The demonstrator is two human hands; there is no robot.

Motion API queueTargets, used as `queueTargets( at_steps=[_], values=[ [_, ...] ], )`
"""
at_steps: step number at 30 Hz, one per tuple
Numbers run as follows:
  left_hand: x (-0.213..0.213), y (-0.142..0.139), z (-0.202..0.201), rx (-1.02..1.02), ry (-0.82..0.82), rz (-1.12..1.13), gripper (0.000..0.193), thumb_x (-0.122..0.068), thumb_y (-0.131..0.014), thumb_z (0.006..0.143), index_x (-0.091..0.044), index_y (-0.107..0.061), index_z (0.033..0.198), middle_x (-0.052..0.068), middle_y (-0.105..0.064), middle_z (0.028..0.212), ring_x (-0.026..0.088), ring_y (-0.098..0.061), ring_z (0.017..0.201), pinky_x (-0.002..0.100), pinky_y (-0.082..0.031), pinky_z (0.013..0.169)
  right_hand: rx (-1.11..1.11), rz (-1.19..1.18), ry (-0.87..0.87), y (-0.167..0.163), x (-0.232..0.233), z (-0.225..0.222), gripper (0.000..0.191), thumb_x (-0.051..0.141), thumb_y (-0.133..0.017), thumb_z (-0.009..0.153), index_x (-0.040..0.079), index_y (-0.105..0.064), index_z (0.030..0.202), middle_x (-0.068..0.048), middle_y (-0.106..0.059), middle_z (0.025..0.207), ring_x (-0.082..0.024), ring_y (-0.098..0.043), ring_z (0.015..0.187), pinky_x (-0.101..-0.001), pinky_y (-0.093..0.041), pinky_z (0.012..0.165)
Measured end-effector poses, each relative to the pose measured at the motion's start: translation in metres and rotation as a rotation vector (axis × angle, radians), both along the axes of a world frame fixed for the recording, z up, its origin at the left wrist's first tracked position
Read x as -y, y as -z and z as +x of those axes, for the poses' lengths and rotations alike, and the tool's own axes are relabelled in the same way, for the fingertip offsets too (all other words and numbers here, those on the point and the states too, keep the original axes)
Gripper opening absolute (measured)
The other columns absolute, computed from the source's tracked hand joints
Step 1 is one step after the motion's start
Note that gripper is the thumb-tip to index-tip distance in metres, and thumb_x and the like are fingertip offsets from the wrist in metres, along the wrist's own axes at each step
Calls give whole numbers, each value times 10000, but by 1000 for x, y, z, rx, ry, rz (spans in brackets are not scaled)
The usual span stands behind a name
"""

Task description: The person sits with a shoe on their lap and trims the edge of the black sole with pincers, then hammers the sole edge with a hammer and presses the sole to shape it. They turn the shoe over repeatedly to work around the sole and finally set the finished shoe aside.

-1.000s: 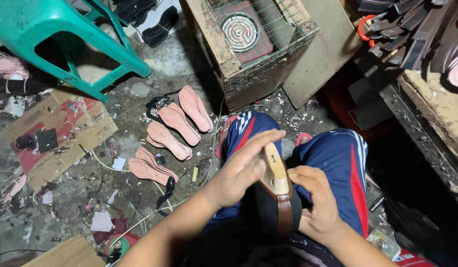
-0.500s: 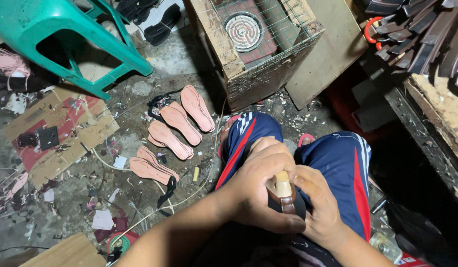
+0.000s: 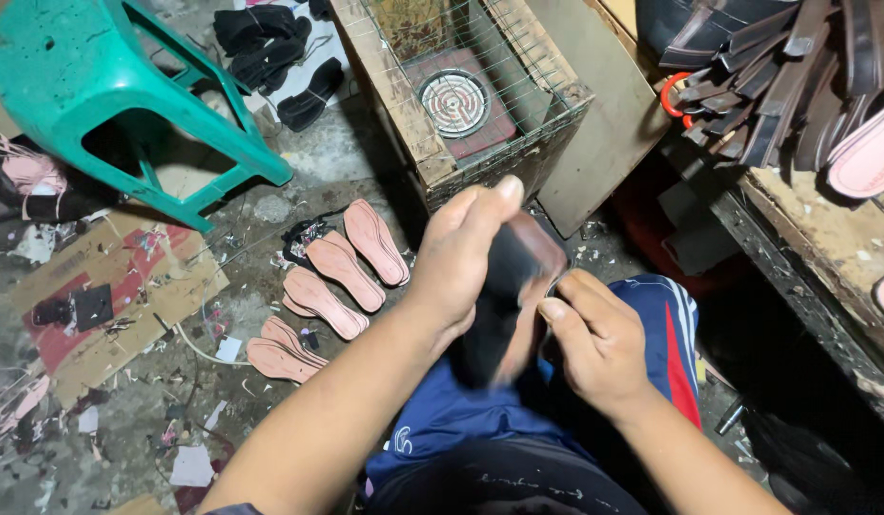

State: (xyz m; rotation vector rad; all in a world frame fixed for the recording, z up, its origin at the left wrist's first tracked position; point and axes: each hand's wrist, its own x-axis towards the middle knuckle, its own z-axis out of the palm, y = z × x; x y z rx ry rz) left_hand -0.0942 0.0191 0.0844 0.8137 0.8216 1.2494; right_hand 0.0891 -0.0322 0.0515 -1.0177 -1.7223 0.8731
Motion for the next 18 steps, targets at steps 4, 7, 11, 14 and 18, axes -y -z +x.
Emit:
queueTargets(
  at_steps=[4, 7, 11, 14, 18],
  values=[
    [-1, 6, 1, 114, 23, -415, 436, -444, -592, 975, -27, -715, 930, 101, -736, 834, 206, -705, 715, 369, -579, 677, -123, -325, 20, 10, 9, -5, 289, 137, -609, 963, -16, -678, 1198, -49, -677, 981, -107, -604, 772, -249, -507, 668],
    [-2, 17, 1, 154, 48, -485, 463, -484, -573, 962, -46, -703, 890, 101, -716, 775, 219, -684, 640, 381, -578, 598, -121, -548, 171, 26, 5, -11, 228, 175, -626, 975, 1, -713, 1094, -19, -674, 835, -78, -568, 715, -237, -479, 635],
    [-4, 28, 7, 94, 14, -478, 435, -455, -571, 971, -45, -705, 915, 102, -722, 812, 200, -691, 657, 369, -582, 604, -344, -564, 170, 39, -6, -15, 185, 174, -618, 1017, -4, -669, 1022, 10, -604, 804, -74, -504, 710, -243, -423, 628],
    [-5, 30, 9, 79, 22, -484, 426, -449, -570, 969, -48, -709, 939, 95, -726, 830, 186, -691, 666, 356, -577, 606, -420, -481, 143, 41, -10, -13, 161, 173, -596, 1008, 29, -661, 1041, 35, -615, 827, -50, -519, 742, -225, -443, 674],
    [-5, 32, 9, 47, 33, -461, 442, -445, -549, 989, -36, -715, 961, 92, -728, 840, 174, -689, 676, 341, -577, 616, -227, -418, 197, 41, -12, -7, 208, 187, -583, 1028, 13, -685, 980, 23, -619, 801, -67, -545, 748, -242, -468, 690]
  ],
)
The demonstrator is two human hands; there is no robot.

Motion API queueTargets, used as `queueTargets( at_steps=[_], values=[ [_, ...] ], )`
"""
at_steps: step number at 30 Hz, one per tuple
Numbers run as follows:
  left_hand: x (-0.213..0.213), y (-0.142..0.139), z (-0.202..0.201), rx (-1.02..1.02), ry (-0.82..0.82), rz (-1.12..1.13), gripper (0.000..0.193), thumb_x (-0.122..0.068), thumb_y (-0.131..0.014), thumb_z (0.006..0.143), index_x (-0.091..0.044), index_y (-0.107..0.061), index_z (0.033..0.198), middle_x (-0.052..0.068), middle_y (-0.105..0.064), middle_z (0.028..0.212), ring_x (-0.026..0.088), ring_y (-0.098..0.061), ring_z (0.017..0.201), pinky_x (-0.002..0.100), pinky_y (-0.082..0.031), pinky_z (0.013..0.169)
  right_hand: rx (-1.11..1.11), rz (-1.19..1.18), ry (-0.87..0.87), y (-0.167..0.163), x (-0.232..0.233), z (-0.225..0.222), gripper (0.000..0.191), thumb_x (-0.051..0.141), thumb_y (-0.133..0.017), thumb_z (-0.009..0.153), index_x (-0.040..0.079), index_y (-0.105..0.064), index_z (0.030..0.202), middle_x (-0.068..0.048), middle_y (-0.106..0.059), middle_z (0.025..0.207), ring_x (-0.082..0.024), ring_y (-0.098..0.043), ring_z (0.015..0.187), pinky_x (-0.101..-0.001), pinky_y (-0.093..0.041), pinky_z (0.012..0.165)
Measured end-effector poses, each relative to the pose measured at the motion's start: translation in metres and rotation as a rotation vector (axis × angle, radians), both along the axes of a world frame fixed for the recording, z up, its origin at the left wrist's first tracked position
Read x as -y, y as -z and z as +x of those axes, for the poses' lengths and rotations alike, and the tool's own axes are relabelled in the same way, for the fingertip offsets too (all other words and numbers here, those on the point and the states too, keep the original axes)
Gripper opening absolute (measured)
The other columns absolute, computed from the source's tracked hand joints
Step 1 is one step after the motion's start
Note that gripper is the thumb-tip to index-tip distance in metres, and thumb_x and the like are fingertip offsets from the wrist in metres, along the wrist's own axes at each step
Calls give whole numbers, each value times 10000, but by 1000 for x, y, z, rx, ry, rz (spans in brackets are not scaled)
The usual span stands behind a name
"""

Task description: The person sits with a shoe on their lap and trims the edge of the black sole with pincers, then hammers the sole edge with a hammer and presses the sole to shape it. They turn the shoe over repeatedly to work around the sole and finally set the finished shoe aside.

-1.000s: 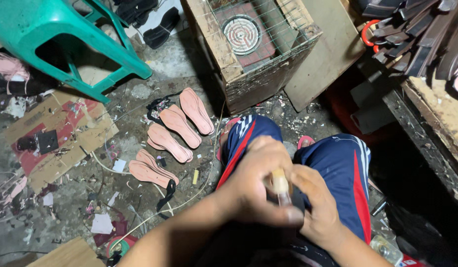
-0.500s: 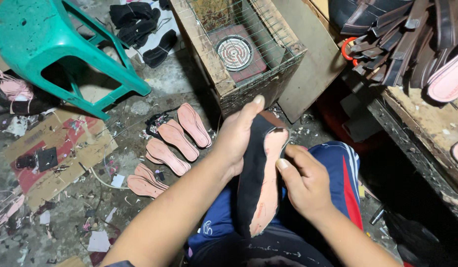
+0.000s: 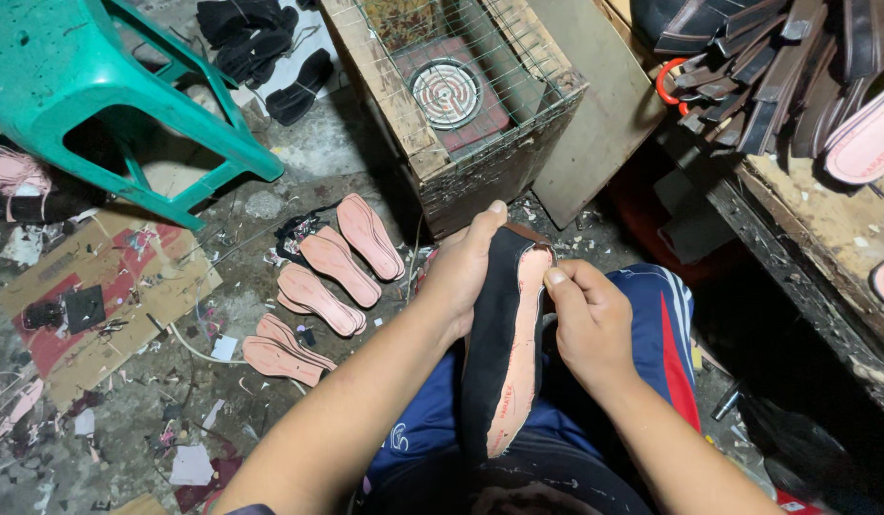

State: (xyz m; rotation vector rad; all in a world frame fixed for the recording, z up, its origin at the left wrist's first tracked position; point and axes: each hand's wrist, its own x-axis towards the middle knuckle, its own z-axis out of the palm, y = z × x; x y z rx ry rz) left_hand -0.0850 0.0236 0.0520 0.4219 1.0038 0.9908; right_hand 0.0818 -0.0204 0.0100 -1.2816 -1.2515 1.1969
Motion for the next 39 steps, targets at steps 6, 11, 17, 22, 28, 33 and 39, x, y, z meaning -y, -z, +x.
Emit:
queueTargets(
  at_steps=[6, 11, 17, 22, 28, 33, 39],
  values=[
    [-3, 11, -2, -182, 110, 238, 524, -477, -424, 1028, -51, -729, 1024, 57, -739, 925, 124, -689, 815, 289, -569, 770, -27, 78, -172, -10, -15, 18, 363, 120, -647, 972, 26, -577, 1316, -37, -626, 1083, -118, -592, 990, -283, -498, 888],
    [8, 23, -1, -190, 237, 395, 390, -376, -524, 1049, -22, -608, 1189, 47, -677, 1055, 107, -622, 967, 300, -522, 879, -87, 183, -406, -44, -21, 48, 622, 72, -669, 911, 34, -459, 1495, -98, -529, 1471, -196, -510, 1365, -345, -402, 1139],
    [30, 18, 15, -149, 269, 534, 401, -333, -636, 1019, -8, -549, 1238, 55, -653, 1104, 92, -611, 1029, 284, -513, 927, 334, 252, -253, -70, 5, 50, 677, 104, -816, 755, 14, -573, 1381, -119, -597, 1360, -228, -589, 1267, -363, -445, 1077],
    [35, -2, 1, -89, 368, 454, 302, -324, -635, 985, -29, -602, 1042, 48, -709, 933, 110, -655, 890, 277, -529, 854, 56, 210, -209, -64, 36, 32, 578, 140, -813, 818, 10, -582, 1331, -128, -550, 1371, -209, -597, 1221, -339, -516, 1007],
    [49, -20, -4, -141, 216, 364, 198, -236, -611, 966, -53, -576, 902, 15, -628, 808, 88, -566, 743, 261, -479, 697, 252, -24, -403, -47, 51, 60, 512, 209, -815, 775, 21, -658, 1225, -92, -687, 1205, -207, -697, 1019, -340, -541, 924],
    [34, -31, -49, -115, 14, 610, 212, -261, -582, 928, -50, -566, 934, 40, -614, 849, 112, -571, 765, 267, -471, 725, 1057, -178, -493, 12, 102, 139, 785, 522, -915, 650, 107, -618, 1247, -121, -632, 1196, -315, -617, 1124, -408, -494, 931],
    [6, -17, -61, -334, -53, 820, 275, -313, -622, 908, -61, -545, 989, 22, -567, 933, 95, -519, 857, 256, -441, 793, 989, -557, -235, 96, 155, 187, 661, 491, -928, 649, 129, -660, 1132, -72, -711, 961, -192, -728, 953, -302, -585, 904]
  ],
)
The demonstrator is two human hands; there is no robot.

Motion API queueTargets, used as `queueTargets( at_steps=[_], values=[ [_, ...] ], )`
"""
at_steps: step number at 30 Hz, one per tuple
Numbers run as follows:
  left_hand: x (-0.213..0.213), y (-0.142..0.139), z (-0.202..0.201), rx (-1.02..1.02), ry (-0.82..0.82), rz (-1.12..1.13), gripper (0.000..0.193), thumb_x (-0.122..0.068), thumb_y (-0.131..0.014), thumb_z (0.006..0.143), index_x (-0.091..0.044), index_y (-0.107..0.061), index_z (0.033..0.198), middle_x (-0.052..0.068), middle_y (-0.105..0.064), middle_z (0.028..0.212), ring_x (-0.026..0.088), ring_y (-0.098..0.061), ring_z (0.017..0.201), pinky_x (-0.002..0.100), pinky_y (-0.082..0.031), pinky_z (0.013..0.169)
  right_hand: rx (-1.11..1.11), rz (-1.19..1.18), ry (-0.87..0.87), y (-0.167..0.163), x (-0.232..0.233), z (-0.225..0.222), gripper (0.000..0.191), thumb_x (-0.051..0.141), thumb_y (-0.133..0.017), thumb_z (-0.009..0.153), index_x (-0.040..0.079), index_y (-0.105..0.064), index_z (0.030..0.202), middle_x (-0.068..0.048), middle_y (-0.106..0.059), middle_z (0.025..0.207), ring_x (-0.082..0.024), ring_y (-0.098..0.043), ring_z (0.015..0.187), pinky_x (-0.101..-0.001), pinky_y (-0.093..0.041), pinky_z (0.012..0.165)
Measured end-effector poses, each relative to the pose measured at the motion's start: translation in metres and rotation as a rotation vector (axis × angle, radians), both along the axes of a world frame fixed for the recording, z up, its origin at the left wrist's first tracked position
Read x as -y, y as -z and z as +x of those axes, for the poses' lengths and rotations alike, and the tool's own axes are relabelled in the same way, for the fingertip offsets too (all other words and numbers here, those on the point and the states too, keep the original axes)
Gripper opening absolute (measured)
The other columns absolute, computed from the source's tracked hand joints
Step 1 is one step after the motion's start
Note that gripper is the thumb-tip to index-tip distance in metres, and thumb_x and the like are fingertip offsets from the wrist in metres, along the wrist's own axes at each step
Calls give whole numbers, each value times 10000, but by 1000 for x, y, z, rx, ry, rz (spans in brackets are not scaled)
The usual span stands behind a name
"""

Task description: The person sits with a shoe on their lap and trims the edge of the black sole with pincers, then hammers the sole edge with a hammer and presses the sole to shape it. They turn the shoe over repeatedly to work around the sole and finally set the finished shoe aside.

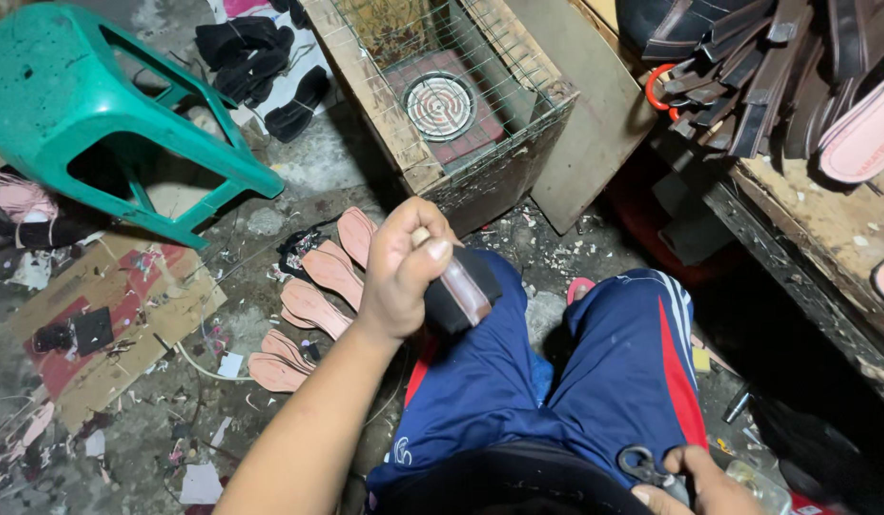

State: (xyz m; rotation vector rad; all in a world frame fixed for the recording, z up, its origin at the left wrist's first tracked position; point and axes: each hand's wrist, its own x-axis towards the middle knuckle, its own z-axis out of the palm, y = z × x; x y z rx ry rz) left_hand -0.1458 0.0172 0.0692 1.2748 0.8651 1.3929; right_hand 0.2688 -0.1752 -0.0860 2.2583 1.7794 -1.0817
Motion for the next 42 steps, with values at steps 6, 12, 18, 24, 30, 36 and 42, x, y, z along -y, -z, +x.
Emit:
queueTargets(
  at_steps=[6, 12, 18, 24, 30, 36, 42],
  values=[
    [-12, -2, 5, -135, 53, 27, 235, -291, -613, 937, -57, -628, 936, 31, -668, 1099, 71, -566, 954, 227, -455, 875, -708, 332, -157, -71, -33, -32, 318, 198, -866, 768, 72, -715, 1017, -114, -668, 1177, -223, -642, 1183, -327, -473, 975],
    [5, -8, 32, -187, 97, -132, 202, -229, -717, 894, -48, -637, 854, -19, -643, 775, 54, -557, 720, 235, -453, 646, -1100, -56, -282, -140, -85, -117, 630, 204, -667, 925, 9, -429, 1476, -85, -569, 1434, -173, -497, 1356, -322, -321, 1114],
    [17, -19, 42, -279, 63, -66, 216, -246, -729, 883, -60, -631, 833, -34, -620, 749, 38, -527, 704, 235, -447, 624, -730, -131, -362, -188, -102, -138, 636, 247, -656, 955, 123, -459, 1547, -102, -597, 1101, -206, -542, 1031, -334, -515, 966],
    [23, -19, 50, -311, 63, -34, 250, -275, -739, 875, -63, -623, 813, -33, -605, 708, 36, -525, 673, 232, -435, 599, -657, 34, -485, -208, -104, -123, 473, 317, -632, 975, 81, -572, 1381, -74, -680, 1111, -186, -622, 1032, -324, -504, 900],
    [15, -17, 49, -231, 65, -46, 239, -258, -714, 891, -61, -594, 832, -44, -575, 738, 35, -495, 703, 229, -412, 620, -470, 334, -328, -205, -101, -134, 365, 295, -717, 876, 102, -642, 1177, -80, -694, 831, -211, -691, 746, -322, -567, 696],
    [-7, -4, 29, -100, 44, -76, 212, -247, -674, 884, -57, -593, 836, -27, -605, 792, 50, -524, 742, 237, -435, 670, -704, 888, -400, -168, -143, -176, 375, 266, -772, 881, 32, -557, 1080, -77, -700, 785, -187, -710, 666, -326, -550, 597],
    [-22, 7, 12, -21, -11, -67, 198, -228, -651, 905, -46, -602, 842, -2, -594, 809, 75, -521, 765, 251, -438, 705, -919, 154, -233, -169, -130, -169, 351, 282, -672, 918, 24, -666, 1156, -95, -758, 924, -176, -713, 866, -344, -569, 796]
  ],
)
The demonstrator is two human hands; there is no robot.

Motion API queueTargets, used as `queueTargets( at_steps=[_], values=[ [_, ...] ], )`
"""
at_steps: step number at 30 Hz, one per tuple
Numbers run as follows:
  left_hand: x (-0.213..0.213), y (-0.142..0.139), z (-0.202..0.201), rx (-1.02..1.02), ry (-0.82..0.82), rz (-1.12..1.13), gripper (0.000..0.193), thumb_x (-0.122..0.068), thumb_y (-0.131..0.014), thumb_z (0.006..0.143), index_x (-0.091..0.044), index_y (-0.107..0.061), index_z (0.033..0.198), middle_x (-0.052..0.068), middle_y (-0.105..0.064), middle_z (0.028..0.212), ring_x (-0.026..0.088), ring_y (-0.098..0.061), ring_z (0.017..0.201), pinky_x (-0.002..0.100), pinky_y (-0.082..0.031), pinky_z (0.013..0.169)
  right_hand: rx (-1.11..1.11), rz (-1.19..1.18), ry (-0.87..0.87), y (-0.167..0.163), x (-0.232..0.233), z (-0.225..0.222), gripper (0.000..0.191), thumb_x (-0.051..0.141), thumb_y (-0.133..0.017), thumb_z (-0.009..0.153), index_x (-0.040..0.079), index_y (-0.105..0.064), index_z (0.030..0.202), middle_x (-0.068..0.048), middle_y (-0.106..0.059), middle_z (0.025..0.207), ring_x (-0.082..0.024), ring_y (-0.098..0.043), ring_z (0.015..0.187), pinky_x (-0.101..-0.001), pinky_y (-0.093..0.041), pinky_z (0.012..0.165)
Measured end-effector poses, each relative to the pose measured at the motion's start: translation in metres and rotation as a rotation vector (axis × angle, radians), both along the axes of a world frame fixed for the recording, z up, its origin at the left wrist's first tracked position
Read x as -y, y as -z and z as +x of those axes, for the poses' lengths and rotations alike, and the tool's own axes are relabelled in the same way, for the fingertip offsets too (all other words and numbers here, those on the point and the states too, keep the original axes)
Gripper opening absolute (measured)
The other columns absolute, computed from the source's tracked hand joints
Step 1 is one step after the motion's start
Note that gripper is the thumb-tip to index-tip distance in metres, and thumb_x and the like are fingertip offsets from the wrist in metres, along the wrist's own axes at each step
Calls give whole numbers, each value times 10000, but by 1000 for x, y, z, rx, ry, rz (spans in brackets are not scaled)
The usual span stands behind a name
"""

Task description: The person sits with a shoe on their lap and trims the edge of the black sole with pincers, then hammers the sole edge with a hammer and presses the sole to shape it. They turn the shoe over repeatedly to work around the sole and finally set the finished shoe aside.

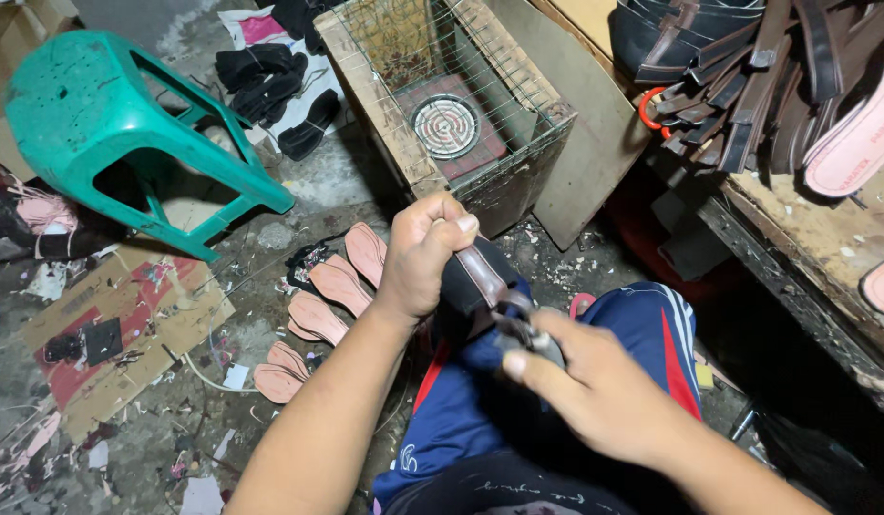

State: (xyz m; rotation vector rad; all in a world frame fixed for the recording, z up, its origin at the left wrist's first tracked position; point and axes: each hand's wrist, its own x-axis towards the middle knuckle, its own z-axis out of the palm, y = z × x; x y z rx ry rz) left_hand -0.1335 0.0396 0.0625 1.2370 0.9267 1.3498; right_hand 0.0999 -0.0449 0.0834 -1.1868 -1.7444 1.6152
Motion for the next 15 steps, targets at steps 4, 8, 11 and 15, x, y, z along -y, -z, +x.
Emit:
queueTargets(
  at_steps=[4, 8, 11, 15],
  values=[
    [-3, -7, -9, 128, 56, -129, 182, -231, -617, 850, -57, -585, 810, 46, -662, 770, 117, -587, 688, 275, -487, 653, -276, -358, -121, -4, 9, -1, 426, 249, -608, 958, -10, -644, 1295, -93, -746, 1162, -163, -686, 1108, -339, -516, 1003],
    [8, -12, -3, 12, 118, -23, 208, -234, -643, 874, -36, -582, 846, 54, -646, 841, 114, -601, 791, 275, -501, 738, -426, -541, -65, -5, 2, -4, 515, 204, -619, 911, 5, -548, 1381, -110, -741, 1264, -194, -701, 1172, -347, -498, 1037],
    [14, -14, 1, -27, 198, 13, 228, -248, -657, 871, -40, -568, 850, 57, -643, 864, 122, -627, 830, 282, -518, 775, -560, -593, -122, -16, 2, 5, 480, 198, -634, 948, -37, -533, 1355, -118, -715, 1167, -195, -684, 1052, -372, -525, 976],
    [22, -16, -3, -38, 341, 16, 240, -259, -670, 868, -44, -567, 847, 61, -647, 874, 137, -637, 838, 287, -515, 781, -471, -854, -21, -37, 17, 20, 421, 194, -679, 884, 3, -610, 1253, -76, -645, 839, -146, -601, 667, -338, -509, 594]
  ],
)
